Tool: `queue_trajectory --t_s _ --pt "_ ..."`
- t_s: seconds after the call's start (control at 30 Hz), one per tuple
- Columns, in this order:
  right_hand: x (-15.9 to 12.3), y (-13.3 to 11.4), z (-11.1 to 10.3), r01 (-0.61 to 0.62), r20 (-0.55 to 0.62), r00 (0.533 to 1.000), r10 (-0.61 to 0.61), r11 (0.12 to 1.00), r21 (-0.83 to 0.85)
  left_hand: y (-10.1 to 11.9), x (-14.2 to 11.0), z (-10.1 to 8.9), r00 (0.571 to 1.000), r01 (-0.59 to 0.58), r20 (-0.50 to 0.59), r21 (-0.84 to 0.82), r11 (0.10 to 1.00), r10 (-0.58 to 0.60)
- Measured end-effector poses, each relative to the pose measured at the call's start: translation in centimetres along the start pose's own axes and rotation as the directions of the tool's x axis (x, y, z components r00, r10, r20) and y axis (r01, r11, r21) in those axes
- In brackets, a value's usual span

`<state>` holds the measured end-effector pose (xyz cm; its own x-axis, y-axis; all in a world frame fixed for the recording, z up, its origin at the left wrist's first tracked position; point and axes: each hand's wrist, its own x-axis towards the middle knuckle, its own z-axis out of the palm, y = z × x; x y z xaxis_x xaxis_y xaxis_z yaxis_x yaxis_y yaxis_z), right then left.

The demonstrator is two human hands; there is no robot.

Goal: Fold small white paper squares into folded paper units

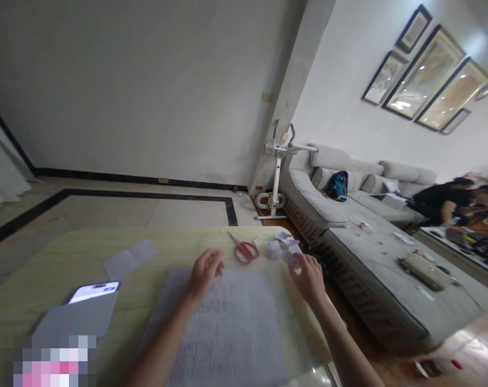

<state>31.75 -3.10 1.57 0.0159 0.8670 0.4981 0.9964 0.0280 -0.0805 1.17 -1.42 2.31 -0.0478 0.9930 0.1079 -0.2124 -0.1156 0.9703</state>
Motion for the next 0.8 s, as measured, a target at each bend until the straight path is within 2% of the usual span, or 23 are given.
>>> queue_trajectory --t_s 0.13,0.47,0.67,0.73,0.8 --pt "0.1 -0.7 0.7 0.021 -0.002 1.0 -0.021 1.0 -0.007 -0.1 0.0 0.0 1.0 -0.009 -0.001 0.014 1.0 0.009" --pt "0.0 -1.2 0.9 0.044 -0.028 0.999 -0.045 0.998 -0.04 -0.6 0.1 -0.3 0.999 -0.034 0.024 0.052 0.998 0.033" --pt "0.1 -0.6 1.1 0.068 -0.132 0.989 -0.07 0.997 -0.019 -1.3 0.2 0.0 0.998 -0.01 -0.054 -0.004 1.0 0.01" --pt "0.6 -1.3 0.9 0.099 -0.173 0.981 -0.092 0.995 0.032 -2.0 0.4 0.0 0.994 -0.023 -0.109 -0.018 1.0 0.021" --pt "1.4 -3.1 0.4 0.146 -0.198 0.972 -0.123 0.984 0.104 -2.7 0.7 0.0 0.991 -0.033 -0.135 -0.072 0.997 0.023"
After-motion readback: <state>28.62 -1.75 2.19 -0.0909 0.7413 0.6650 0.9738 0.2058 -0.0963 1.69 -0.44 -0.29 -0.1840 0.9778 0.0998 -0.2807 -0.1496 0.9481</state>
